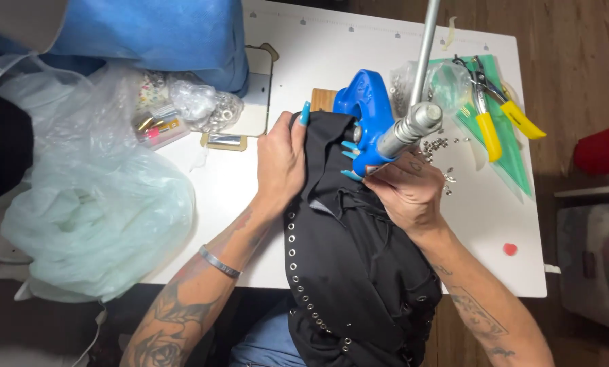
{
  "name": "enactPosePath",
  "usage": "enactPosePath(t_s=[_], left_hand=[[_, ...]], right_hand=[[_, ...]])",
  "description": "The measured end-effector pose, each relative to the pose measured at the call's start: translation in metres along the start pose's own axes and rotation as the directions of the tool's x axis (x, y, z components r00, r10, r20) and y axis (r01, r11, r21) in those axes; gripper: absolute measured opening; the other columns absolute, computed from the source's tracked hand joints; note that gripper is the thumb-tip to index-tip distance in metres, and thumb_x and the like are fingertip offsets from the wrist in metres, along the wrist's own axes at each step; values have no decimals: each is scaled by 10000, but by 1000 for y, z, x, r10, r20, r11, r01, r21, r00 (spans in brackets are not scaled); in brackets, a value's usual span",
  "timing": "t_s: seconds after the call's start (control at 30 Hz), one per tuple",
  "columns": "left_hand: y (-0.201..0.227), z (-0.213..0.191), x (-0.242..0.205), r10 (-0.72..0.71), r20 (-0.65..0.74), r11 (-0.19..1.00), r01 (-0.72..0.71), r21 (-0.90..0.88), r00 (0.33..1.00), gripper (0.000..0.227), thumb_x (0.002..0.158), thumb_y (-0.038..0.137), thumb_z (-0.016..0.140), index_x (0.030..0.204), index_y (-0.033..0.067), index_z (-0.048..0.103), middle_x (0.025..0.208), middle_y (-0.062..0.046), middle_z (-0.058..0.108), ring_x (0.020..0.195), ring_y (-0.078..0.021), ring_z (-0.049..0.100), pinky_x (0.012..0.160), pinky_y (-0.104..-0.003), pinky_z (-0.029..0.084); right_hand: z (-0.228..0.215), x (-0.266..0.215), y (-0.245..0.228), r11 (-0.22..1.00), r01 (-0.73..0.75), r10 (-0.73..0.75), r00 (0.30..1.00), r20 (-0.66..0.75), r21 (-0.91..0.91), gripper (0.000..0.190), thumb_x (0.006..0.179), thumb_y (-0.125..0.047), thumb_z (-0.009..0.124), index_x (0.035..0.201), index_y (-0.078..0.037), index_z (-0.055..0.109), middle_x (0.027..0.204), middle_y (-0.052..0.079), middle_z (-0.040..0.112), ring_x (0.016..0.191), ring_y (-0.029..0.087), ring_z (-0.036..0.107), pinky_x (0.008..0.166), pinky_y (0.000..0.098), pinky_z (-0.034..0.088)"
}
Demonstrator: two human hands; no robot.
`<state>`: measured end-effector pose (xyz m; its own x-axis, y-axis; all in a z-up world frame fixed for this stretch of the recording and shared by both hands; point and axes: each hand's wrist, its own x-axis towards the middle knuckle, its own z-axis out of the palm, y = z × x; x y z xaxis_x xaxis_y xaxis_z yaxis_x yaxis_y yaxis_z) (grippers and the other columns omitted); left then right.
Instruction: Installing metal eyelets and punching holes in a black garment using a hand press and a rotary punch tool.
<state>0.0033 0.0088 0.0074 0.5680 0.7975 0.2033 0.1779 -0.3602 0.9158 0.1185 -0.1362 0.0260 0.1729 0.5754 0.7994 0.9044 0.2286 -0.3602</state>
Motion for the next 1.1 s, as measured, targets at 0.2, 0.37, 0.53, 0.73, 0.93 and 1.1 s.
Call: enactPosePath(t_s=[0.2,0.37,0.53,0.73,0.93,1.1], left_hand=[[-4,3,-1,-7,-7,1000,7,29,1000,338,918,314,365,716,65,471,524,-170,497,551,-376,558,538,-405,425],[0,1,-1,-10,-6,1000,10,17,1000,343,912,320,361,719,59,468,528,-186,482,560,-399,545,536,-428,408],[-6,1,-1,-19,2,1000,19,-1,1000,351,916,310,357,707,50,465,505,-181,459,511,-366,522,518,-403,402],[-8,3,-1,-23,2,1000,23,-21,1000,354,918,302,355,703,44,467,493,-171,455,491,-336,518,508,-386,403],[-4,1,0,-13,11,1000,13,-21,1000,359,917,313,349,701,50,466,499,-169,457,500,-348,517,511,-387,401],[-4,1,-2,-8,9,1000,8,-15,1000,361,918,317,348,701,55,468,503,-166,460,506,-345,525,514,-386,404]], right_hand=[[-6,7,-10,966,-123,106,991,85,227,85,673,28,724,691,-18,654,662,115,630,671,305,630,693,391,498],[-7,14,-13,853,-386,321,919,230,352,76,684,11,721,717,-7,654,714,105,656,744,220,647,699,326,495],[-11,36,-31,812,-456,368,884,287,365,74,681,25,715,708,5,650,724,118,656,756,200,634,725,340,493],[-20,46,-36,926,-345,279,899,338,154,72,697,1,716,745,-29,671,775,119,670,777,264,651,702,321,504],[-16,38,-27,895,-379,291,896,334,235,67,704,-15,711,751,-36,668,744,118,663,765,269,656,677,320,508],[-18,42,-29,915,-358,277,894,352,188,63,712,-32,714,761,-48,678,796,114,672,791,248,656,689,293,512]])
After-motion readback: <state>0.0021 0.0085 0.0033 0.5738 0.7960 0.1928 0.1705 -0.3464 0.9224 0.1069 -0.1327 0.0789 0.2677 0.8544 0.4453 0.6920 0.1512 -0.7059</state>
